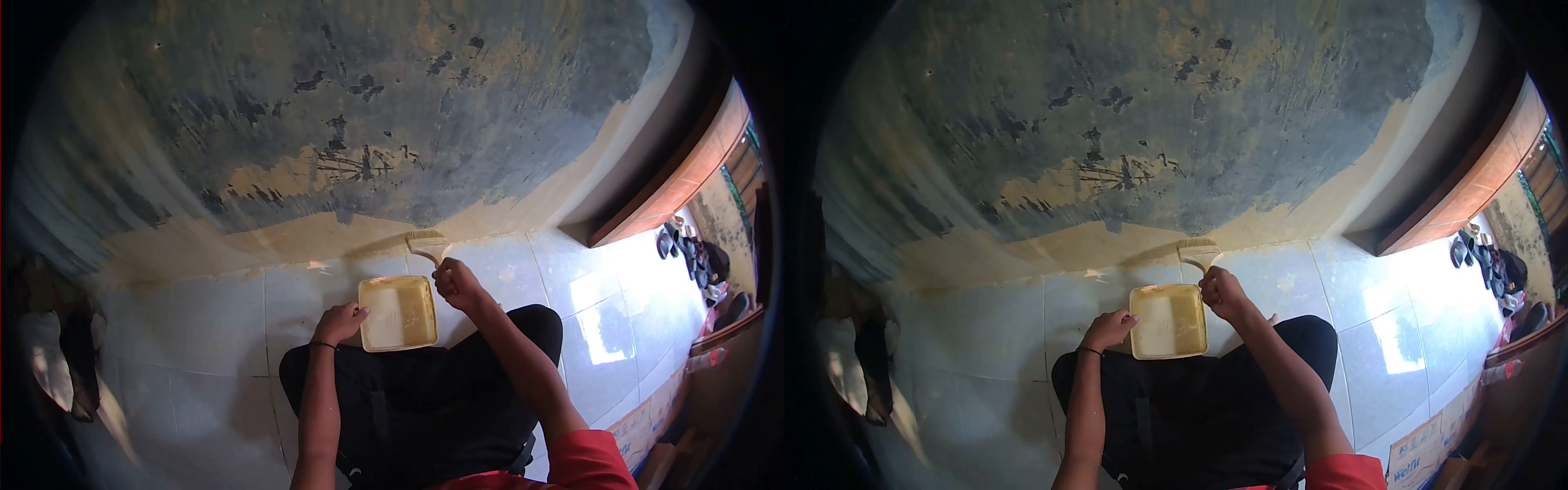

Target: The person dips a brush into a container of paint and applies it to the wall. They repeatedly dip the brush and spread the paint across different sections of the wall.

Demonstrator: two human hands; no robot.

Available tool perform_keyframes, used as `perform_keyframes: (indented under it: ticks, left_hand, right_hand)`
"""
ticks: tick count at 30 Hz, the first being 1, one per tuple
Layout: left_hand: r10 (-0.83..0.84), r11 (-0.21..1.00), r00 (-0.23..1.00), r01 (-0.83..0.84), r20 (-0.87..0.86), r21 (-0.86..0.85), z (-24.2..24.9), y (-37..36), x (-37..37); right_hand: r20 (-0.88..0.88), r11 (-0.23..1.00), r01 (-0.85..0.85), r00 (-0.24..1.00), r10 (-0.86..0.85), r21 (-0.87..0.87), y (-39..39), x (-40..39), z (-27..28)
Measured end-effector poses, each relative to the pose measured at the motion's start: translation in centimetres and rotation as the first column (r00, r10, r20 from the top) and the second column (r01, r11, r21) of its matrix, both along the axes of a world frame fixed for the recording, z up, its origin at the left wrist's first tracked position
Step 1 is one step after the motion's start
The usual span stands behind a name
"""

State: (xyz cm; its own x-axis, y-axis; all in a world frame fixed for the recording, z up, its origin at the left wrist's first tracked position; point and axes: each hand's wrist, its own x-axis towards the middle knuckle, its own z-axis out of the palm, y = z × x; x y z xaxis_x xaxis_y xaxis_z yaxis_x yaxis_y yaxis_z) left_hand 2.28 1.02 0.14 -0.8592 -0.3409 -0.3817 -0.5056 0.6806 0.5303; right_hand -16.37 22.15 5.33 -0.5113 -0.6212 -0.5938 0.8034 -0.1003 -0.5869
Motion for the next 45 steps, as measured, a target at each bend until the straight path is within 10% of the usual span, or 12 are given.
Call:
perform_keyframes:
  ticks: [45]
  left_hand:
    - [0.042, 0.987, 0.998, -0.047, 0.038, 0.155, 0.8, 1.4, 2.9]
  right_hand:
    - [-0.424, 0.869, -0.337, 0.89, 0.169, -0.362, -2.2, -2.4, 50.7]
